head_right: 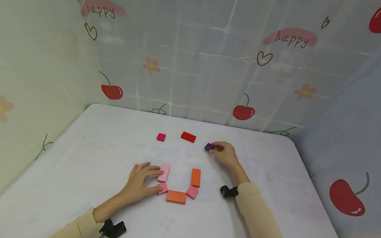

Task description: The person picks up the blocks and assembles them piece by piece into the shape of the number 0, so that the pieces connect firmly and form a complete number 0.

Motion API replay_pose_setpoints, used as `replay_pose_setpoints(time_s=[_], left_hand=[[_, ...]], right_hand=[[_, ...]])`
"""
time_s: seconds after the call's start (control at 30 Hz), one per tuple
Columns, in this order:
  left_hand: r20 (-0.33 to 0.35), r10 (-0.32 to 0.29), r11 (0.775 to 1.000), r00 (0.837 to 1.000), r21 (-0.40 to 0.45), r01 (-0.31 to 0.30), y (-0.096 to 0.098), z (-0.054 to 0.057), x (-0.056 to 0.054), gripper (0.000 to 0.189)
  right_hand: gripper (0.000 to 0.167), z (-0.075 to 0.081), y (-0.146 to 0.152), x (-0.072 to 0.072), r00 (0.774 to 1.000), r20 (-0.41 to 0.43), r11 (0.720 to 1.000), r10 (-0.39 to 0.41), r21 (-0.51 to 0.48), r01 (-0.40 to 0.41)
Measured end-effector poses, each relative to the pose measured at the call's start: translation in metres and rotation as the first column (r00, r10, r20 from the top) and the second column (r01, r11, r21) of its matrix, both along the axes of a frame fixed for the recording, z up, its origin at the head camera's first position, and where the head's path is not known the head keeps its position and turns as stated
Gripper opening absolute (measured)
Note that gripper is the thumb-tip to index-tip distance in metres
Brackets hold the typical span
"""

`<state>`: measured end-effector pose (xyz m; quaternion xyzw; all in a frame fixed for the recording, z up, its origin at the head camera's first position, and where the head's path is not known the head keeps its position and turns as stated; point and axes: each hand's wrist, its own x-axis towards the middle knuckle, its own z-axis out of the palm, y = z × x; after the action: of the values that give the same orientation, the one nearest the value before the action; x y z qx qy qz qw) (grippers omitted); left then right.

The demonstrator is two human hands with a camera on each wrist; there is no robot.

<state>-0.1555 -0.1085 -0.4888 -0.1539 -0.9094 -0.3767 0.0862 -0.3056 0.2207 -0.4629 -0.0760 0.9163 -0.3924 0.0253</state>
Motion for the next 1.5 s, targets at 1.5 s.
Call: replay_pose_setpoints(time_s=[1.5], left_hand=[[0.001, -0.003, 1.0, 1.0, 0.014, 0.003, 0.001, 0.002, 0.001, 0.046]], right_hand=[[0.033, 0.001, -0.021, 0.028, 0.885, 0.015, 0.885, 0.466, -0.016, -0.466]])
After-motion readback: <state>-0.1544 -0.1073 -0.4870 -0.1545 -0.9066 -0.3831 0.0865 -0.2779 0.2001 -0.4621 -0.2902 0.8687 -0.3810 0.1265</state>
